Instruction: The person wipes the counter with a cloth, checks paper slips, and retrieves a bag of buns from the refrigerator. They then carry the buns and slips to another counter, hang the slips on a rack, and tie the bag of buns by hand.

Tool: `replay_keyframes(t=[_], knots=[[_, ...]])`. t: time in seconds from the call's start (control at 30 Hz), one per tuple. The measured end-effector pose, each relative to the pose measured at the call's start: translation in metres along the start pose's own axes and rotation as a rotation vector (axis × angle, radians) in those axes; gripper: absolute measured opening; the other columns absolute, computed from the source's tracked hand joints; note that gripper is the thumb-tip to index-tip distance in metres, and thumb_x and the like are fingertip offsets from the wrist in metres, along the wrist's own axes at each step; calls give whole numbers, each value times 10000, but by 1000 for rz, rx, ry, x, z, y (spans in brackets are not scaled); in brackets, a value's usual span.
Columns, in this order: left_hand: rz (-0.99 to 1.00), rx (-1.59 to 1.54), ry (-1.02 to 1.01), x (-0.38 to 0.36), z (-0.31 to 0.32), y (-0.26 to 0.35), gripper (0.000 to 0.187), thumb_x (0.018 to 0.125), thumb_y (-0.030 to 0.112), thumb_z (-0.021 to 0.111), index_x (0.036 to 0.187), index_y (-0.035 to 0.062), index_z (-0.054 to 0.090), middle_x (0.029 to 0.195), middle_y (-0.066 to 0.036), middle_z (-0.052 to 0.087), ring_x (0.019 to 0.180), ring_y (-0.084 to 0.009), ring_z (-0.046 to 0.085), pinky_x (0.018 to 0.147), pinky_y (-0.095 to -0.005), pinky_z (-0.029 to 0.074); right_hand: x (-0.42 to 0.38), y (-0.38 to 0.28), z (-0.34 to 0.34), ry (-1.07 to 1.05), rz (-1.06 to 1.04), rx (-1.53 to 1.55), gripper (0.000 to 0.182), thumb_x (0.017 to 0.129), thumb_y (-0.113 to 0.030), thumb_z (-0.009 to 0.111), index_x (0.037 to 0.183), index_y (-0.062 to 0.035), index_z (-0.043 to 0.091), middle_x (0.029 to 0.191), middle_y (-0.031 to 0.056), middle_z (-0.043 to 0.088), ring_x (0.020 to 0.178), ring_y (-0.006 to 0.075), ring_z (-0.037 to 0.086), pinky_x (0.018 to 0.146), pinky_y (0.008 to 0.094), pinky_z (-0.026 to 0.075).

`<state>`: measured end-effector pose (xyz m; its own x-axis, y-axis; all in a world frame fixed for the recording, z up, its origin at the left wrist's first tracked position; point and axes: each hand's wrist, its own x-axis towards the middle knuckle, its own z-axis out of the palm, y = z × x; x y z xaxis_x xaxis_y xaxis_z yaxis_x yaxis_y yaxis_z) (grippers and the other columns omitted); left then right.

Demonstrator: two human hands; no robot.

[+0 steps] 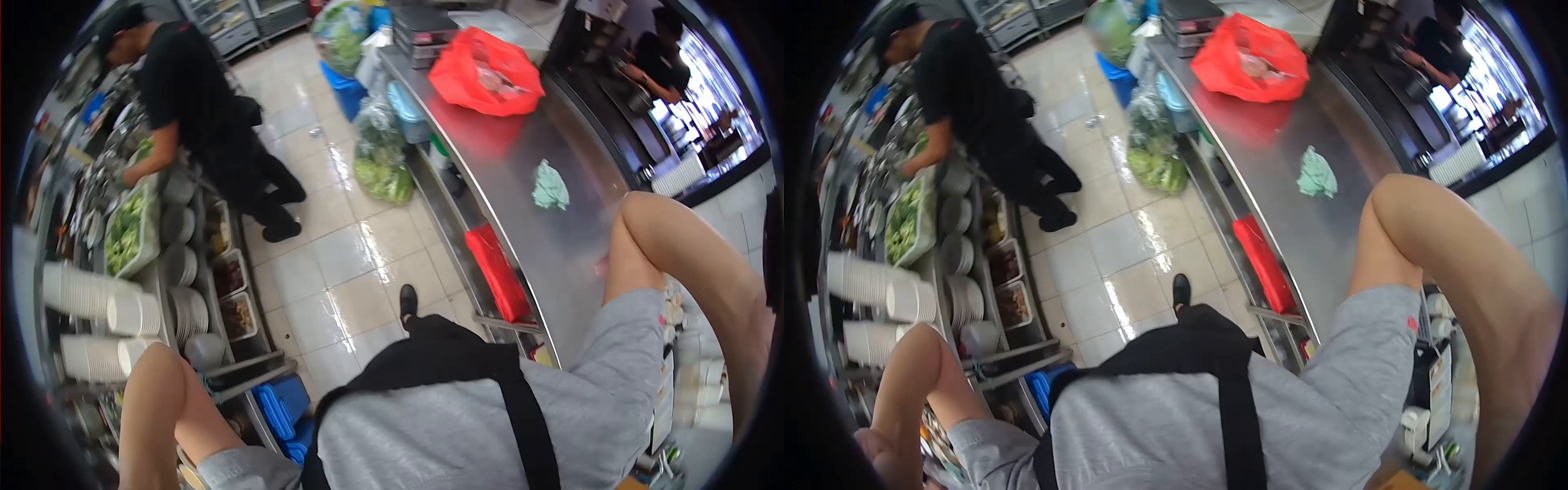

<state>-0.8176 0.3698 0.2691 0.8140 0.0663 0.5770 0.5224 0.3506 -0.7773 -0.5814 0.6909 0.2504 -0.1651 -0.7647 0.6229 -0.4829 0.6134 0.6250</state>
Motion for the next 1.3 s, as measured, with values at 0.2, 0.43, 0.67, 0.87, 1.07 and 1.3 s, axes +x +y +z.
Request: replay_keyframes(t=[0.2,0.43,0.67,0.87,1.07,1.3], knots=[[-649,-40,-292,-117,102,51,304,931,201,508,899,-71,641,892,-162,661,729,-207,629,647,-279,487,-221,57,46,-335,1020,-72,245,838,-197,612,1048,-74,640,1189,88,572,1175,259,471,977,383,368],[-1412,-370,-1131,-274,146,126,134,866,24,560,974,-42,603,910,-156,627,840,-263,605,784,-341,461,-539,-159,50,-901,2055,-447,498,869,-323,509,1343,-182,446,1444,134,305,1326,372,276,1046,579,222],[-1310,-1216,-1094,-339,318,233,148,815,49,616,960,21,620,957,-138,621,896,-292,588,799,-359,458,-534,-67,266,-588,2196,-726,305,888,-175,456,1127,-58,606,1271,226,489,1194,407,426,1022,511,308],[-769,-1784,-848,-294,431,306,234,798,105,645,1019,36,604,1149,-153,555,1025,-331,541,857,-394,433,-389,35,233,185,2213,-432,278,921,-281,492,1094,-108,622,1236,157,499,1072,297,495,901,429,374],[-633,-2012,-693,-254,479,347,210,788,128,657,980,45,631,1044,-123,606,955,-314,580,824,-389,456,-379,31,137,292,2220,-560,254,911,-241,533,955,-11,629,741,98,620,698,141,535,683,320,447],[-715,-2113,-744,-242,504,397,189,805,147,650,960,40,633,959,-129,625,872,-317,608,755,-376,487,-495,-113,131,-419,2486,-1415,816,862,-537,487,1421,-7,216,1422,335,196,1336,456,173,1068,535,159]])
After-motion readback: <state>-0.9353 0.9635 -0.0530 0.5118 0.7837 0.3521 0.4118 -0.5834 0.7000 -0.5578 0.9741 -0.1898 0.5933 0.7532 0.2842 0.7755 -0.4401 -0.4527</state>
